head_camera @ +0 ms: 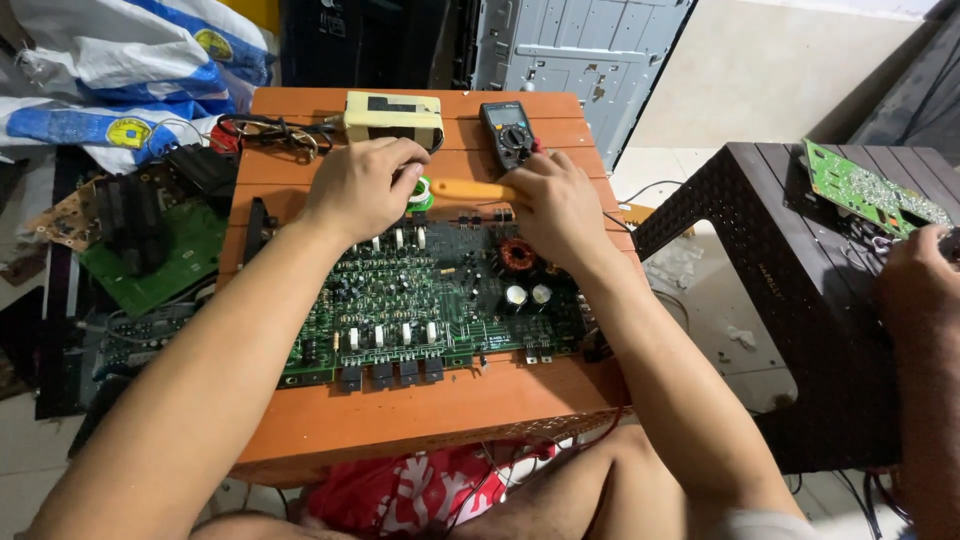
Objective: The person uses a small tool to scrape or clean a component on a green circuit board, then brushes the board with a small brush, and finally uses a multimeter to test points on the board.
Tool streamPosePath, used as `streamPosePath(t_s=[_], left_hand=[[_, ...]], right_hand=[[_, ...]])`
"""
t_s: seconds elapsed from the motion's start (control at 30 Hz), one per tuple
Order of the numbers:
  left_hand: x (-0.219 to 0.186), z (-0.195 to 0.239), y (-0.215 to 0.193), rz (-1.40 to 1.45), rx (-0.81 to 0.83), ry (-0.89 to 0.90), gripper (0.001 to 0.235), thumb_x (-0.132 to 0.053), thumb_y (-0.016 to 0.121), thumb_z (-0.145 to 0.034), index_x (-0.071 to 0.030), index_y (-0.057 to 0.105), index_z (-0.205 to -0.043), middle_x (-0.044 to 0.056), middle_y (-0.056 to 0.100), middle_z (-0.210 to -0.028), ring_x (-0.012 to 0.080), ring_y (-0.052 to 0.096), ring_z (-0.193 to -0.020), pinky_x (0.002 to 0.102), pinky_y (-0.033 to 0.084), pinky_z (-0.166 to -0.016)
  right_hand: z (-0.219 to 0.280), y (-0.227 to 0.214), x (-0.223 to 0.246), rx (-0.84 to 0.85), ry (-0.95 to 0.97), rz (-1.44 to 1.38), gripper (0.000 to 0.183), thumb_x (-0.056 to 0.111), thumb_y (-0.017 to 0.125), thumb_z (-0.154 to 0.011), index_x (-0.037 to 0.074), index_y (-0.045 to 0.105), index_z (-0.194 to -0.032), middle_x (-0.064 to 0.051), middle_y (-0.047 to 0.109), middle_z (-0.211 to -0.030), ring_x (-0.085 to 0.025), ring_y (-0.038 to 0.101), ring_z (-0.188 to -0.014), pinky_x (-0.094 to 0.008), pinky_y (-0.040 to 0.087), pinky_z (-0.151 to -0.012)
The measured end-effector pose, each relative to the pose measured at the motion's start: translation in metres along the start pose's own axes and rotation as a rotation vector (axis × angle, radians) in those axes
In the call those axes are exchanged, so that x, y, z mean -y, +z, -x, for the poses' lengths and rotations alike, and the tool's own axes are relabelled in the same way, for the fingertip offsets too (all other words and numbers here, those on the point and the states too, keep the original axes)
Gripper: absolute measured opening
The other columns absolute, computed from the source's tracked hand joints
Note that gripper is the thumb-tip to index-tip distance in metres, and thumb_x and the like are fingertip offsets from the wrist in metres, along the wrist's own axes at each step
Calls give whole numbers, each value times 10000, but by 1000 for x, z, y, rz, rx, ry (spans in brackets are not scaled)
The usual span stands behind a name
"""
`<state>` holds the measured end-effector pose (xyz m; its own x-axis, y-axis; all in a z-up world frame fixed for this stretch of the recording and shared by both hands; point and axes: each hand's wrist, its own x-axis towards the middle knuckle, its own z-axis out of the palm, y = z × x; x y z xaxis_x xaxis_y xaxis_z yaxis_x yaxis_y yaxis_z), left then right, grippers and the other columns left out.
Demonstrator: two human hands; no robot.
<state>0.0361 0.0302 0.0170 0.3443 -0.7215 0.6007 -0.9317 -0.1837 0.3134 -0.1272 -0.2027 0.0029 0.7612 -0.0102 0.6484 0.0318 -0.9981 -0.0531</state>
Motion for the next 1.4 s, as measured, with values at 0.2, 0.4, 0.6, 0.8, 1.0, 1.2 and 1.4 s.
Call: streamPosePath(t_s=[0.2,0.4,0.6,0.8,1.0,1.2,1.4], left_hand=[[1,1,-1,-14,-4,0,159,-182,607,-1022,-110,727,-1096,102,752,-905,322,745,-833,437,597,-673],[-1,1,-3,-8,14,-12,167,-182,596,-1026,-117,726,-1109,88,747,-892,311,744,-826,428,593,-677],[1,1,0,-17,14,-6,160,-186,607,-1015,-110,722,-1098,100,745,-883,328,743,-821,444,594,-670],[-4,2,-4,-11,24,-41,158,-190,606,-1019,-134,731,-1096,82,747,-886,313,743,-833,428,587,-694],[-5,2,-4,2,29,-66,165,-207,603,-1014,-137,735,-1084,102,753,-905,340,741,-869,455,584,-704],[2,2,-1,-2,19,-65,159,-208,614,-1006,-150,736,-1091,74,740,-887,320,738,-858,426,582,-716],[11,2,9,-32,55,-87,172,-219,629,-974,-146,739,-1084,79,704,-862,331,720,-849,449,567,-721]], right_hand=[[-2,-8,6,327,100,103,201,263,714,-858,237,779,-1047,29,709,-1041,-274,606,-1044,-414,492,-820],[-3,-5,1,387,142,105,233,335,725,-867,338,744,-1099,78,686,-1081,-222,590,-1094,-378,467,-857],[0,1,-7,374,138,102,266,348,756,-855,329,745,-1120,85,675,-1096,-210,586,-1095,-368,466,-860],[-4,-9,-5,16,121,-229,88,190,674,-949,176,726,-1019,-61,662,-959,-323,637,-989,-430,513,-848],[-2,-25,19,-61,190,-495,224,275,642,-1024,117,733,-892,-95,675,-886,-314,658,-901,-429,508,-832],[-7,-28,20,-111,114,-318,166,193,709,-990,37,741,-945,-171,675,-830,-394,683,-770,-471,538,-725],[-2,-19,21,-38,172,-364,161,236,725,-967,101,739,-1053,-97,631,-795,-350,687,-754,-462,544,-702]])
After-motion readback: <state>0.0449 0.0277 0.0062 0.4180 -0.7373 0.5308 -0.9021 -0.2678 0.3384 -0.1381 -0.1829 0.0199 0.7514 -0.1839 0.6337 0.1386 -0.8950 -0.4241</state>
